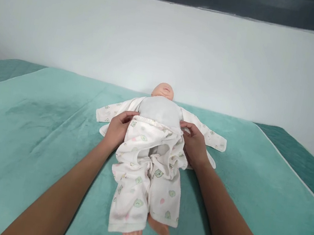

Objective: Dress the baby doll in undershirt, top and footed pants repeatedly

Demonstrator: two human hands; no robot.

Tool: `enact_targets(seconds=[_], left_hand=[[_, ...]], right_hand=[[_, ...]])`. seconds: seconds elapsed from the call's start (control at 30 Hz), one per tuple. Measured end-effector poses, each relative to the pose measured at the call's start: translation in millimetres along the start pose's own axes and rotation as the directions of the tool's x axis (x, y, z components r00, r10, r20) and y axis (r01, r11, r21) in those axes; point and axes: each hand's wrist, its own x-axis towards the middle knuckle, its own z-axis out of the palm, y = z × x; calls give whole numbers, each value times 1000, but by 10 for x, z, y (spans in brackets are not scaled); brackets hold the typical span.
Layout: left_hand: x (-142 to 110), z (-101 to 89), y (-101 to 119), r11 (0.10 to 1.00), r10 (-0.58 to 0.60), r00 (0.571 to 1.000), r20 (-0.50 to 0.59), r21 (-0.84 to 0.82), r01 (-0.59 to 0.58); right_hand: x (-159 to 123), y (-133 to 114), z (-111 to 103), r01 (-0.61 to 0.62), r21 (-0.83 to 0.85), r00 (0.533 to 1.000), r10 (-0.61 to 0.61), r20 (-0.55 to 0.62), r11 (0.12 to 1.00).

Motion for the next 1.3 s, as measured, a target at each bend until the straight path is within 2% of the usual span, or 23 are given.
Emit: enact_targets(seconds=[0.13, 0.2, 0.3, 0.5, 0.63, 0.77, 0.87, 0.97, 1.07, 1.17, 1.3], left_hand=[[-103, -42, 59, 997, 76, 992, 100, 8, -77], [-117, -43, 66, 993, 117, 988, 101, -16, -116], [-104, -22, 50, 991, 137, 989, 60, -17, -136], [22, 9, -48, 997, 48, 998, -28, 60, -46], [110, 15, -102, 999, -26, 997, -73, 40, 29], [75, 17, -75, 999, -51, 996, -74, 14, 52], [18, 14, -28, 999, -17, 997, -74, 48, 20], [4, 24, 11, 992, 23, 994, -108, 125, -9], [40, 52, 32, 991, 61, 993, -103, 121, -49], [75, 84, 47, 993, 114, 993, -18, 42, -113], [84, 99, 84, 994, 113, 983, 148, -10, -112]], right_hand=[[-95, -68, 69, 78, -93, 996, -82, -47, 993], [-118, -94, 87, 115, -98, 991, -121, -53, 988], [-99, -86, 76, 94, -54, 993, -98, -65, 994], [42, 21, 4, -18, 55, 995, 23, -96, 998], [106, 53, -7, -77, 108, 987, 90, -130, 991], [97, 44, 8, -71, 3, 984, 70, -165, 997], [66, 7, 21, -38, -115, 990, 22, -142, 993], [57, -43, 16, 56, -206, 990, -81, -113, 977], [79, -78, 2, 163, -209, 985, -171, -24, 964], [127, -85, -5, 208, -148, 977, -198, 85, 967], [254, -84, -10, 208, -185, 971, -180, 157, 960]])
